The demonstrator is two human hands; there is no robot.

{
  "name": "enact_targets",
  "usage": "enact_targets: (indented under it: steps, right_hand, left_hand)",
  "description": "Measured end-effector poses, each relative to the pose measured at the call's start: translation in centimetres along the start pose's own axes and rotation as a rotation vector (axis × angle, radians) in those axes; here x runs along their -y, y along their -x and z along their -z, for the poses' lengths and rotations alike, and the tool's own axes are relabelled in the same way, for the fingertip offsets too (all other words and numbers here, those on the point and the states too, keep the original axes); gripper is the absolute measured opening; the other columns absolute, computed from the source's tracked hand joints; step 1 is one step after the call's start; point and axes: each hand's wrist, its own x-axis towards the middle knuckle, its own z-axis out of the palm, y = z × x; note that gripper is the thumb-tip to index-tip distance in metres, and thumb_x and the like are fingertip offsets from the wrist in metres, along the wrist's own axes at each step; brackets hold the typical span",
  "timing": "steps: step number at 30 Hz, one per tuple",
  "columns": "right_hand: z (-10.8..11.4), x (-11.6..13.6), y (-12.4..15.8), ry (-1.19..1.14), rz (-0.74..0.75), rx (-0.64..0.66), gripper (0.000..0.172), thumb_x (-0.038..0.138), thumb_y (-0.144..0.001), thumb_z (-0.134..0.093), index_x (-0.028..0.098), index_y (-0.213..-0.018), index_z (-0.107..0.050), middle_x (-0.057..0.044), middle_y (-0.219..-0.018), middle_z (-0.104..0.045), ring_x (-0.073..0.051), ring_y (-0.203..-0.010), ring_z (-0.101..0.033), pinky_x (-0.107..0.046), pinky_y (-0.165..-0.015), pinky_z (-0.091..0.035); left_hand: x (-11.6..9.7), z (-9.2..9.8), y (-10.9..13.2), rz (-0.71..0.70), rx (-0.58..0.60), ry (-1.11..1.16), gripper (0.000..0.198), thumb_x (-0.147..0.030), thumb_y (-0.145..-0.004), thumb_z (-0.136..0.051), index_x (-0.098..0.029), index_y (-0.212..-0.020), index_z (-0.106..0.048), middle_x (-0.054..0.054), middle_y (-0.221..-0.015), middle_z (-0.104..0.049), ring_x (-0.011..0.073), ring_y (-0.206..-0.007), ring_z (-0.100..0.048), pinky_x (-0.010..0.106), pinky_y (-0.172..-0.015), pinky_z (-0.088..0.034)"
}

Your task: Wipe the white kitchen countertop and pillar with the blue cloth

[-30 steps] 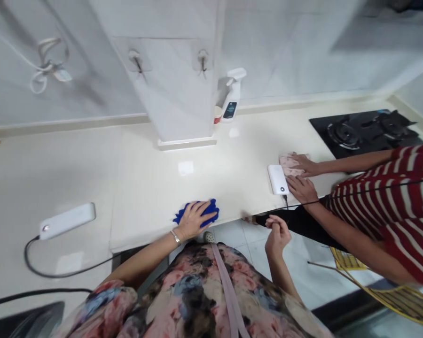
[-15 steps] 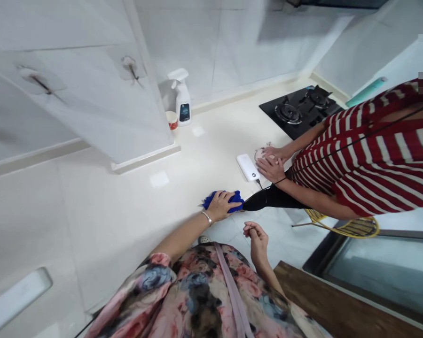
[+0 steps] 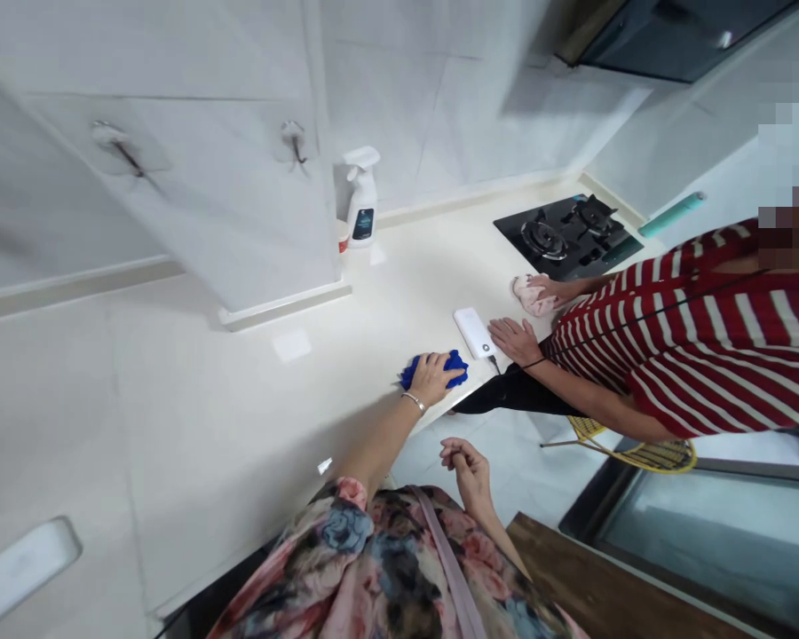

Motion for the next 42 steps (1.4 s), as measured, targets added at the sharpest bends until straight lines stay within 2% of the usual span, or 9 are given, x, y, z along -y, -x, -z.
enact_targets:
  steps: [3, 7, 11, 14, 19, 24, 29, 35, 42]
  right_hand:
    - [-0.5, -0.2, 0.3, 0.015, 0.017, 0.032, 0.027, 0.033, -0.074, -0.059, 0.018, -0.089, -0.076, -0.002, -0.076, -0.07, -0.015, -0.064, -0.058, -0.028, -0.061, -0.047]
    - [-1.5, -0.6, 0.4, 0.019, 0.033, 0.085, 0.028, 0.034, -0.075, -0.059, 0.018, -0.09, -0.076, -0.003, -0.075, -0.071, -0.014, -0.061, -0.058, -0.027, -0.058, -0.046]
    - [-2.4, -1.3, 0.1, 0.037, 0.054, 0.121, 0.028, 0.036, -0.074, -0.059, 0.018, -0.087, -0.076, -0.004, -0.075, -0.072, -0.015, -0.06, -0.059, -0.027, -0.057, -0.046]
    - [-3.1, -2.1, -0.6, 0.062, 0.073, 0.155, 0.027, 0.038, -0.074, -0.059, 0.018, -0.085, -0.075, -0.004, -0.073, -0.072, -0.015, -0.058, -0.059, -0.026, -0.054, -0.046]
    - [-4.4, -3.0, -2.8, 0.188, 0.197, 0.216, 0.03, 0.036, -0.077, -0.053, 0.018, -0.089, -0.074, -0.004, -0.071, -0.073, -0.017, -0.059, -0.062, -0.028, -0.057, -0.05]
    - [-5.7, -3.2, -6.0, 0.456, 0.525, 0.228, 0.033, 0.03, -0.085, -0.047, 0.02, -0.1, -0.075, -0.005, -0.085, -0.077, -0.019, -0.076, -0.07, -0.031, -0.072, -0.057]
    - [-7.7, -4.6, -9.2, 0.592, 0.813, 0.185, 0.033, 0.025, -0.09, -0.042, 0.02, -0.099, -0.073, -0.008, -0.091, -0.076, -0.022, -0.085, -0.07, -0.035, -0.081, -0.056]
    - [-9.7, -6.6, -10.0, 0.793, 0.928, 0.012, 0.033, 0.024, -0.096, -0.04, 0.016, -0.102, -0.072, -0.011, -0.09, -0.073, -0.024, -0.086, -0.065, -0.038, -0.085, -0.049]
    - [-9.4, -7.1, -10.0, 0.899, 0.947, 0.019, 0.036, 0.027, -0.099, -0.039, 0.012, -0.106, -0.071, -0.013, -0.093, -0.073, -0.025, -0.086, -0.065, -0.038, -0.085, -0.047]
  left_hand:
    - [4.2, 2.3, 1.1, 0.165, -0.045, -0.019, 0.047, -0.04, -0.094, -0.068, -0.042, -0.14, -0.065, 0.009, -0.153, -0.052, 0.0295, -0.131, -0.048, 0.048, -0.11, -0.033]
    - [11.6, 6.2, 4.0, 0.423, -0.131, -0.071, 0.044, -0.04, -0.098, -0.061, -0.04, -0.141, -0.066, 0.011, -0.153, -0.052, 0.0314, -0.133, -0.047, 0.05, -0.11, -0.032]
    - [17.8, 9.6, 9.0, 0.652, -0.232, -0.132, 0.045, -0.042, -0.098, -0.059, -0.038, -0.142, -0.065, 0.012, -0.154, -0.051, 0.0334, -0.134, -0.046, 0.051, -0.113, -0.03]
    - [20.5, 11.4, 13.4, 0.802, -0.284, -0.167, 0.046, -0.042, -0.098, -0.058, -0.038, -0.143, -0.064, 0.012, -0.155, -0.05, 0.0344, -0.136, -0.045, 0.052, -0.114, -0.029]
    - [22.0, 13.0, 20.1, 0.956, -0.323, -0.213, 0.047, -0.045, -0.099, -0.056, -0.038, -0.145, -0.063, 0.012, -0.154, -0.051, 0.0344, -0.135, -0.046, 0.051, -0.112, -0.031]
    - [22.3, 14.0, 25.5, 1.064, -0.318, -0.251, 0.048, -0.047, -0.1, -0.053, -0.038, -0.146, -0.062, 0.013, -0.155, -0.05, 0.0343, -0.137, -0.045, 0.051, -0.113, -0.032]
    - [23.1, 15.7, 30.0, 1.222, -0.29, -0.27, 0.05, -0.049, -0.101, -0.049, -0.038, -0.149, -0.058, 0.013, -0.157, -0.047, 0.0338, -0.139, -0.044, 0.051, -0.114, -0.033]
    - [24.9, 17.0, 33.4, 1.333, -0.297, -0.301, 0.052, -0.051, -0.101, -0.047, -0.04, -0.152, -0.055, 0.013, -0.158, -0.047, 0.0336, -0.139, -0.044, 0.053, -0.113, -0.034]
    - [27.6, 17.9, 35.5, 1.386, -0.386, -0.312, 0.052, -0.05, -0.101, -0.047, -0.037, -0.15, -0.057, 0.015, -0.158, -0.047, 0.0344, -0.139, -0.043, 0.054, -0.113, -0.033]
